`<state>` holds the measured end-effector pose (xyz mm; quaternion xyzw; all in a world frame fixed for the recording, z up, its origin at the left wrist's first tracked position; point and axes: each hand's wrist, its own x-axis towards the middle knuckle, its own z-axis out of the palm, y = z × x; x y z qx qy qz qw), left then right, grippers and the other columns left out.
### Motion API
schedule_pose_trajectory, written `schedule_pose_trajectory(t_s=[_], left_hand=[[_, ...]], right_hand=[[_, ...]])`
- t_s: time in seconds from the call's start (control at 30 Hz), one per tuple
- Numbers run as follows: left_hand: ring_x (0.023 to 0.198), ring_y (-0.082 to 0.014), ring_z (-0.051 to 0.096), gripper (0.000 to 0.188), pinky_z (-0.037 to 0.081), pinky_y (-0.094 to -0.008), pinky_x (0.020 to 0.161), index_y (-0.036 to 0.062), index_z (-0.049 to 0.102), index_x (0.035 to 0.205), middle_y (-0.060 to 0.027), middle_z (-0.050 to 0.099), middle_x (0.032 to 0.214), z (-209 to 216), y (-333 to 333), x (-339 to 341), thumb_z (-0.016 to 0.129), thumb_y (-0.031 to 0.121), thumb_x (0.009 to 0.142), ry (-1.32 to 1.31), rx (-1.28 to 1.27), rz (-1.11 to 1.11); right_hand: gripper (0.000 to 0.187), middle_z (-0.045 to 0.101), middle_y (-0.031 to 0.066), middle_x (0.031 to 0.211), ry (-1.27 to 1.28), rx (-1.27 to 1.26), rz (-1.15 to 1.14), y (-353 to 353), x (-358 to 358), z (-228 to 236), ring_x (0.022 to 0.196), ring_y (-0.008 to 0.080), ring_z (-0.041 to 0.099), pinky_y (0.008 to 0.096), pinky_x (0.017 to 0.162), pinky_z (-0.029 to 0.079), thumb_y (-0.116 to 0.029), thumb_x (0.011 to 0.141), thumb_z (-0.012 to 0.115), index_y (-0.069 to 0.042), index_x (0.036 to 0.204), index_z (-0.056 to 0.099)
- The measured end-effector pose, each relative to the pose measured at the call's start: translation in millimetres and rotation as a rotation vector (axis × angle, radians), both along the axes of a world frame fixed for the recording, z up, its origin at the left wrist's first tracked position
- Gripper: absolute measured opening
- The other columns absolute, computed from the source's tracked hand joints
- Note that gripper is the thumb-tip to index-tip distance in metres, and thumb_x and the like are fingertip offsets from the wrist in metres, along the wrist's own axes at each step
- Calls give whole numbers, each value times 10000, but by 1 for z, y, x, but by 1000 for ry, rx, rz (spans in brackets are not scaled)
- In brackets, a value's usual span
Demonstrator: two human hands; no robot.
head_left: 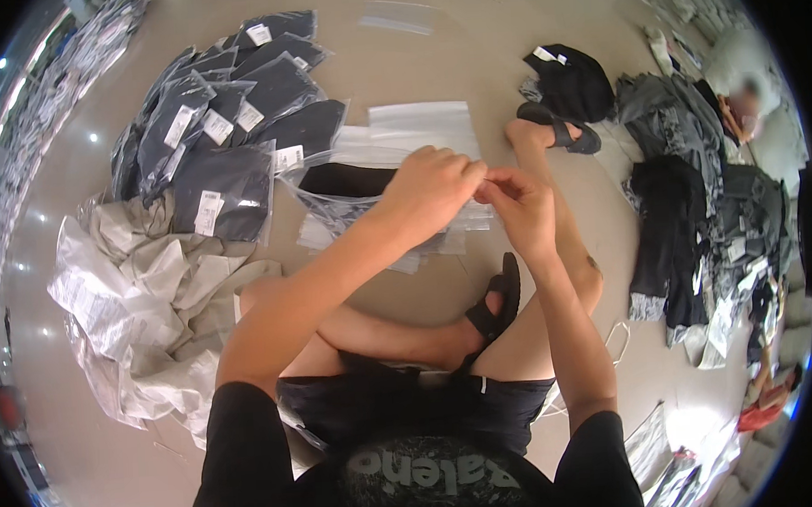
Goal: The person sits on the floor and repeatedly folds black shirts, places them into clear plastic bags, and stacks the packaged items. The person handles the shirts one at a time, smoothing and folding them before bagging.
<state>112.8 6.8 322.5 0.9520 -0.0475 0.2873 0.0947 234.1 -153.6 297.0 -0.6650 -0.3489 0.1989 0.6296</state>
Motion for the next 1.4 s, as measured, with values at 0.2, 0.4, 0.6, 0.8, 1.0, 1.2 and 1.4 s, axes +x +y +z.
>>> schedule_pose_trajectory(t_s=[0.2, 0.4, 0.6, 0.8, 1.0, 1.2, 1.4], left_hand=[[870, -223, 696, 173, 530, -377, 785, 80, 642, 1042, -52, 671, 940, -16, 5, -8, 666, 117, 874, -3, 173, 62], [813, -240, 677, 123, 544, -388, 745, 89, 612, 1021, -55, 637, 922, -19, 64, -62, 680, 153, 941, 0, 245, 200], [835, -293, 675, 116, 551, -421, 737, 71, 620, 991, -84, 624, 902, -14, 141, -71, 705, 136, 946, -43, 203, 211], [819, -322, 682, 82, 559, -441, 725, 50, 659, 987, -96, 674, 933, 11, 131, -84, 702, 117, 969, -83, 161, 229], [765, -323, 721, 294, 578, -427, 716, 70, 772, 1114, -122, 747, 830, -54, 70, -166, 802, 280, 910, 662, -405, 121], [722, -215, 694, 580, 547, -358, 668, -32, 727, 1170, -132, 728, 828, -269, 115, -93, 769, 498, 939, 335, -928, 618], [843, -253, 756, 694, 591, -373, 723, -100, 702, 1174, -187, 755, 984, -276, 92, -18, 789, 532, 901, 550, -1470, 711]], right_hand=[[132, 781, 99, 963, 82, 33, 6, -5, 2, -11, 896, 148, 758, 271, 840, 624, -33, 1000, 730, 62, 1089, 750], [149, 769, 104, 954, 141, 58, -23, -8, 21, -21, 881, 154, 751, 284, 837, 627, -42, 1003, 733, 83, 1082, 734], [179, 760, 112, 971, 111, 89, 22, 41, 56, -18, 897, 159, 749, 286, 853, 629, -67, 1010, 731, 92, 1094, 727], [121, 759, 90, 982, -25, 74, 224, 32, 84, 12, 914, 152, 741, 293, 852, 615, -62, 998, 736, 48, 1039, 762], [300, 653, 199, 1310, -302, -382, 263, -11, 73, -38, 1007, 247, 727, 348, 878, 583, -126, 927, 795, 20, 1184, 742], [794, 382, 167, 1678, -910, -554, -74, 102, -4, -196, 1561, 416, 312, 667, 1259, 178, -585, 943, 674, -178, 1593, 470], [848, 218, 140, 1766, -884, -712, -42, 105, -11, -266, 1633, 418, 116, 683, 1271, 57, -729, 981, 506, -252, 1668, 373]])
